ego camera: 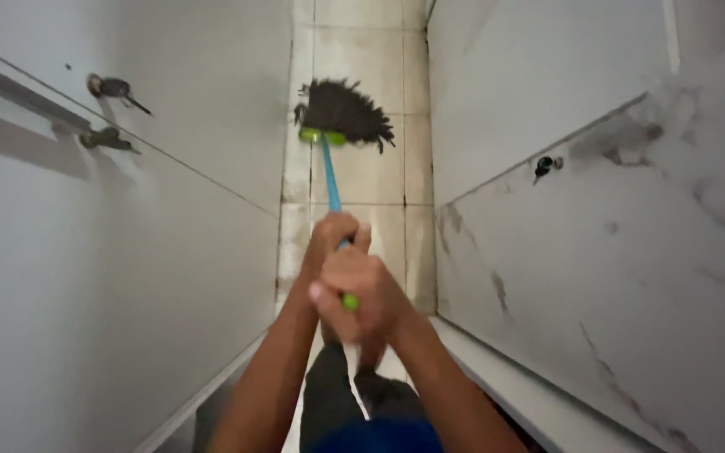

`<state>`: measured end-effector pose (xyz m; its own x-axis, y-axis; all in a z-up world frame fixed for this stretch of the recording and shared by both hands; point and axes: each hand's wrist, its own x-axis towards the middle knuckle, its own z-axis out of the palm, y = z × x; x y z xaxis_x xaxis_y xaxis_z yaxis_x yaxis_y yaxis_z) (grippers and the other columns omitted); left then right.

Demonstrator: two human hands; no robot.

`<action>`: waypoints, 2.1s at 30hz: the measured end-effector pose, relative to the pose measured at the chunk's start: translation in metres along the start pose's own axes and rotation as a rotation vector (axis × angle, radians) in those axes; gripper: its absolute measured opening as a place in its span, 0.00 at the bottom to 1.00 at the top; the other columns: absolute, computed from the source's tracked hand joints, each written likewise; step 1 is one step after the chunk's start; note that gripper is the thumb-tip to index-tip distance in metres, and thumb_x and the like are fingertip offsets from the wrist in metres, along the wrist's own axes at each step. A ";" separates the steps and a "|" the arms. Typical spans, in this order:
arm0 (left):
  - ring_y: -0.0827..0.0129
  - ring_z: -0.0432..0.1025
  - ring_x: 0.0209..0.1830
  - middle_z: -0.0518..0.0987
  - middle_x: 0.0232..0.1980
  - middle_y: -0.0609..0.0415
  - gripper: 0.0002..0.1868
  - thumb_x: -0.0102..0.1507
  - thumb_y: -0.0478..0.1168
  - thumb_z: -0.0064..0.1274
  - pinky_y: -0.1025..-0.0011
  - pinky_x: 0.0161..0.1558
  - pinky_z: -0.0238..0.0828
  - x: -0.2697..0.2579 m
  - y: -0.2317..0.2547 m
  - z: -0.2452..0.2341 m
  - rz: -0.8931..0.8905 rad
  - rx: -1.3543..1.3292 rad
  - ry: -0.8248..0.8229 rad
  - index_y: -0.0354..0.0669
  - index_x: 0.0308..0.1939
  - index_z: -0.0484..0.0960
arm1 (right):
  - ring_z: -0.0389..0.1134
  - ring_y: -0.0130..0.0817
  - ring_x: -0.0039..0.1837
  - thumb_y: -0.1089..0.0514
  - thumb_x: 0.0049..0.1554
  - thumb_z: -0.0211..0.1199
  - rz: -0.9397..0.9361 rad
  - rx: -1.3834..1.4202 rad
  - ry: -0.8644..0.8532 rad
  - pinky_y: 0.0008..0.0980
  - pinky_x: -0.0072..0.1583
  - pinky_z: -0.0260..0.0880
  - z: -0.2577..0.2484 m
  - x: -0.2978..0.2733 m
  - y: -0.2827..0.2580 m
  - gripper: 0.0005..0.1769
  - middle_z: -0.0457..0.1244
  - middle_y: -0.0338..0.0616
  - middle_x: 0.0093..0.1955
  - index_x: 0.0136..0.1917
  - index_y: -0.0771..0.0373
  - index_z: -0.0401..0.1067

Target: The person is mopping the floor in a narrow space between two white cabinets using a mop with a blue handle and a dark mop head.

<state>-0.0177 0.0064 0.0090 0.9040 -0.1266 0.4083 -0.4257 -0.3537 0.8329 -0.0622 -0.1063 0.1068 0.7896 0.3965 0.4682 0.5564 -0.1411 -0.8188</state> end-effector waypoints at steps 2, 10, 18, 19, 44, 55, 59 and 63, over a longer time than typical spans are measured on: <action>0.52 0.58 0.22 0.63 0.22 0.44 0.20 0.63 0.34 0.55 0.55 0.28 0.52 -0.013 0.014 -0.008 -0.027 -0.004 0.057 0.34 0.21 0.62 | 0.57 0.46 0.35 0.63 0.56 0.59 -0.078 0.036 -0.063 0.41 0.44 0.58 -0.002 0.000 -0.026 0.17 0.53 0.49 0.30 0.29 0.63 0.57; 0.54 0.56 0.21 0.60 0.21 0.44 0.21 0.64 0.33 0.53 0.56 0.26 0.49 -0.005 0.006 -0.021 0.029 -0.005 0.163 0.35 0.22 0.59 | 0.54 0.45 0.31 0.65 0.51 0.57 -0.170 0.123 0.080 0.43 0.38 0.53 0.027 0.020 -0.003 0.17 0.51 0.47 0.27 0.26 0.63 0.54; 0.57 0.62 0.33 0.66 0.30 0.46 0.15 0.59 0.31 0.57 0.62 0.35 0.60 -0.001 -0.022 -0.038 -0.009 -0.050 -0.046 0.34 0.26 0.64 | 0.57 0.44 0.33 0.66 0.49 0.58 -0.099 0.008 0.010 0.42 0.44 0.55 0.051 0.006 0.050 0.15 0.55 0.46 0.27 0.25 0.64 0.57; 0.58 0.62 0.33 0.66 0.30 0.47 0.15 0.59 0.31 0.57 0.63 0.35 0.60 -0.007 -0.027 -0.035 -0.051 -0.055 -0.065 0.34 0.26 0.65 | 0.57 0.43 0.33 0.66 0.48 0.59 -0.104 -0.019 0.003 0.44 0.46 0.55 0.054 -0.002 0.052 0.15 0.55 0.45 0.26 0.24 0.63 0.57; 0.57 0.69 0.34 0.73 0.26 0.47 0.10 0.53 0.37 0.59 0.62 0.37 0.64 -0.113 -0.014 -0.065 0.007 -0.028 -0.306 0.38 0.21 0.75 | 0.56 0.45 0.32 0.68 0.50 0.58 -0.049 0.051 0.009 0.40 0.40 0.53 0.101 -0.080 -0.034 0.15 0.53 0.47 0.26 0.26 0.65 0.56; 0.61 0.72 0.35 0.73 0.33 0.46 0.08 0.59 0.34 0.53 0.64 0.39 0.68 -0.128 -0.080 -0.045 -0.235 -0.167 -0.316 0.33 0.28 0.73 | 0.54 0.39 0.30 0.68 0.51 0.58 0.109 -0.044 0.107 0.36 0.41 0.54 0.128 -0.092 -0.016 0.13 0.54 0.45 0.25 0.26 0.66 0.62; 0.60 0.72 0.35 0.74 0.31 0.46 0.07 0.58 0.35 0.52 0.64 0.39 0.70 -0.154 -0.065 -0.052 -0.205 -0.133 -0.361 0.34 0.27 0.76 | 0.53 0.39 0.31 0.68 0.51 0.58 0.080 -0.075 0.117 0.36 0.41 0.55 0.142 -0.116 -0.036 0.13 0.55 0.46 0.26 0.27 0.66 0.61; 0.61 0.74 0.34 0.76 0.32 0.47 0.08 0.61 0.37 0.47 0.64 0.40 0.73 -0.194 -0.028 -0.054 -0.717 -0.635 -0.298 0.34 0.29 0.73 | 0.56 0.38 0.31 0.67 0.53 0.58 0.147 -0.020 0.094 0.36 0.39 0.54 0.148 -0.155 -0.070 0.14 0.55 0.46 0.26 0.27 0.66 0.61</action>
<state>-0.1838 0.0909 -0.0731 0.8912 -0.3349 -0.3059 0.3600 0.1118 0.9263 -0.2617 -0.0235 0.0426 0.8830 0.2837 0.3739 0.4376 -0.2096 -0.8744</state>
